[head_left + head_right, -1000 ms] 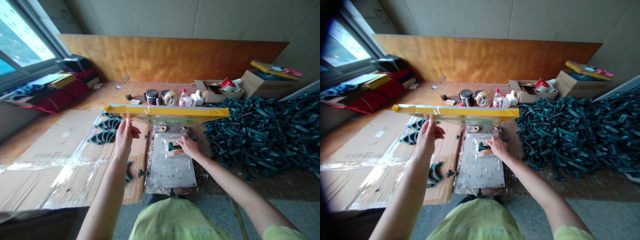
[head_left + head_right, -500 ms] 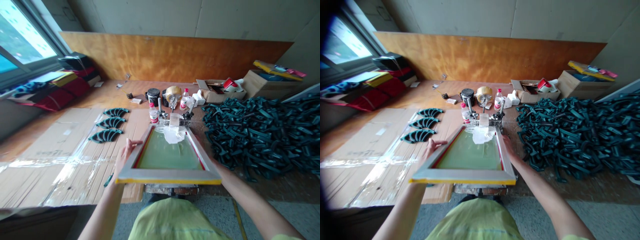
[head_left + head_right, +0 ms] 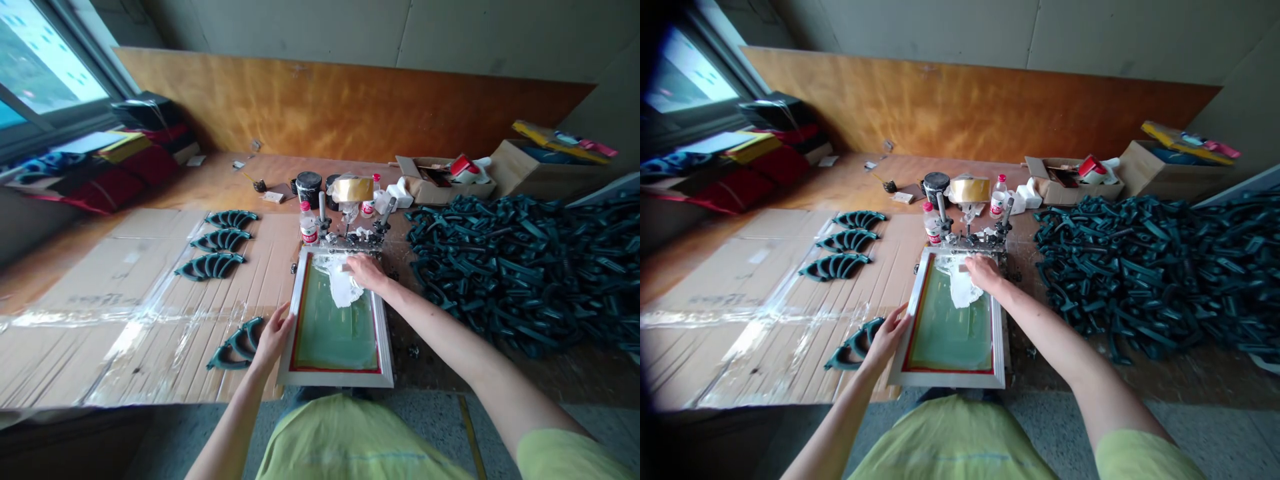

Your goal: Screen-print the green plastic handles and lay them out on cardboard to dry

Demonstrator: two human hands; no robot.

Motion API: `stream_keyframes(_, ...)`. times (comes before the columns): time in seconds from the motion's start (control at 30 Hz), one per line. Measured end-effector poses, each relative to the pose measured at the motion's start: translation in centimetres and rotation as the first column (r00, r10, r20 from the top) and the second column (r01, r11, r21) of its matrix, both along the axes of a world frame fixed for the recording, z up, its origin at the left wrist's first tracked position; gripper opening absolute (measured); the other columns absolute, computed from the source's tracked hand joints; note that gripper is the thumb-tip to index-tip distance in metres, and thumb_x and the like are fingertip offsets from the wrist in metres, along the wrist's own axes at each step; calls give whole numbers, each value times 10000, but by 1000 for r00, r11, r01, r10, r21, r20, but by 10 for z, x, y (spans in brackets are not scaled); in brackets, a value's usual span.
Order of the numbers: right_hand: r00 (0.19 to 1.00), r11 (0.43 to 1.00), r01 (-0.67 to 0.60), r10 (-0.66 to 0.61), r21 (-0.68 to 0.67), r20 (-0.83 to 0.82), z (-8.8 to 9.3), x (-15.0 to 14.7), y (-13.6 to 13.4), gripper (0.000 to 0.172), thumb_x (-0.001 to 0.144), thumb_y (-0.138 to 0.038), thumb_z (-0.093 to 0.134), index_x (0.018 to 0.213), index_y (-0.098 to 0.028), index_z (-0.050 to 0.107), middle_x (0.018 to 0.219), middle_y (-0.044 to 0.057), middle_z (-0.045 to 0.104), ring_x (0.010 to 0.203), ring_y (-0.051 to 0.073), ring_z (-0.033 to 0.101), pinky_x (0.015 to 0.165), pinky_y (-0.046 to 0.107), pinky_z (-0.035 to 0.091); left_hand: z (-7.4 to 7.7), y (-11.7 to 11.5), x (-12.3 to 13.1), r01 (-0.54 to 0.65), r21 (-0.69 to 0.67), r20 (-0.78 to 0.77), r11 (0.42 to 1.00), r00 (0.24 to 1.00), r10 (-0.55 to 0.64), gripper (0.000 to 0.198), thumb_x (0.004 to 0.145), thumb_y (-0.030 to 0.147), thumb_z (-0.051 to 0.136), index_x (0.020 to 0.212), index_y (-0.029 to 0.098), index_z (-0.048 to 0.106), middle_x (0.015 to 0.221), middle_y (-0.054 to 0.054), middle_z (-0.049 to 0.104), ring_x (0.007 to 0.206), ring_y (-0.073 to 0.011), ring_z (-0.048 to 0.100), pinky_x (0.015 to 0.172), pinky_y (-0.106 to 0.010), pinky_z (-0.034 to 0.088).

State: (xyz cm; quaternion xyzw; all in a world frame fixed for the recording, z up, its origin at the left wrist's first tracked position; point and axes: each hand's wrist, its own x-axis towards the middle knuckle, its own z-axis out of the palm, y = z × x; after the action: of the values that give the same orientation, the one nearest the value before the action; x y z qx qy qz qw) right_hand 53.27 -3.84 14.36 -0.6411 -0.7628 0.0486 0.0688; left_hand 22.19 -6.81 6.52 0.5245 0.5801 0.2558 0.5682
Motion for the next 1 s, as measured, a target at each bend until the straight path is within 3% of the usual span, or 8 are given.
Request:
stream_keyframes(0.2, 927, 928, -372, 370, -31, -56, 8, 23, -41, 234, 755, 9, 529, 804, -179, 657, 803, 47, 659, 819, 182, 567, 682, 262, 387, -1, -1, 1, -22, -19, 15, 1000, 1000, 22, 773, 743, 651, 614, 1356, 188, 533, 776, -21, 690, 678, -182, 642, 587, -253, 487)
stream_keyframes(0.3, 936, 935, -351, 348, -56, -53, 14, 23, -31, 147, 758, -62, 592, 746, -197, 649, 756, 22, 641, 765, 177, 560, 659, 262, 383, 3, -2, 3, -39, -14, 27, 999, 999, 39, 769, 742, 644, 620, 1344, 170, 542, 776, -31, 684, 701, -194, 651, 600, -264, 497)
stream_keyframes(0.43, 975, 969, -219, 222, 116, -19, -5, 7, -37, 214, 822, -48, 507, 842, -178, 676, 845, 66, 666, 867, 208, 567, 736, 293, 424, 12, -3, 4, -51, -18, 33, 999, 998, 52, 748, 739, 621, 642, 1334, 176, 551, 770, -28, 684, 701, -189, 649, 596, -256, 496)
stream_keyframes(0.53, 959, 951, -258, 274, 172, -76, -21, 4, -60, 298, 865, -36, 432, 926, -174, 690, 919, 89, 678, 910, 213, 566, 787, 314, 453, 16, -6, 4, -62, -26, 41, 998, 997, 63, 725, 745, 611, 646, 1331, 195, 551, 773, -18, 688, 686, -174, 642, 584, -241, 488)
stream_keyframes(0.63, 943, 951, -288, 302, 114, -138, -15, 11, -61, 231, 879, -93, 505, 943, -201, 699, 901, 58, 682, 887, 198, 584, 777, 299, 468, 19, -7, 5, -62, -40, 45, 997, 997, 64, 711, 747, 608, 650, 1315, 190, 560, 768, -14, 689, 676, -168, 636, 581, -238, 484)
stream_keyframes(0.7, 957, 974, -209, 223, 91, -186, -1, 14, -41, 206, 859, -155, 607, 1033, -223, 696, 957, 39, 691, 901, 194, 603, 786, 292, 475, 23, -7, 5, -58, -53, 55, 997, 997, 61, 716, 748, 603, 654, 1322, 188, 552, 772, -16, 692, 680, -170, 639, 584, -239, 485)
stream_keyframes(0.87, 974, 996, 75, -61, 54, -219, 32, 18, 23, 661, 784, -222, 743, 1396, -301, 505, 1088, 45, 675, 933, 208, 629, 829, 302, 482, 58, -3, 3, -35, -117, 164, 993, 985, 54, 795, 726, 583, 697, 1399, 224, 472, 807, -13, 716, 690, -180, 656, 605, -254, 503)
stream_keyframes(1.0, 931, 925, 309, -247, 223, -269, 33, 51, 23, 461, 852, -261, 665, 1307, -246, 592, 1049, 73, 689, 903, 215, 643, 801, 307, 489, 101, 8, 7, -50, -80, 234, 996, 970, 67, 645, 776, 675, 579, 1212, 203, 640, 782, -17, 710, 610, -159, 616, 537, -242, 471)
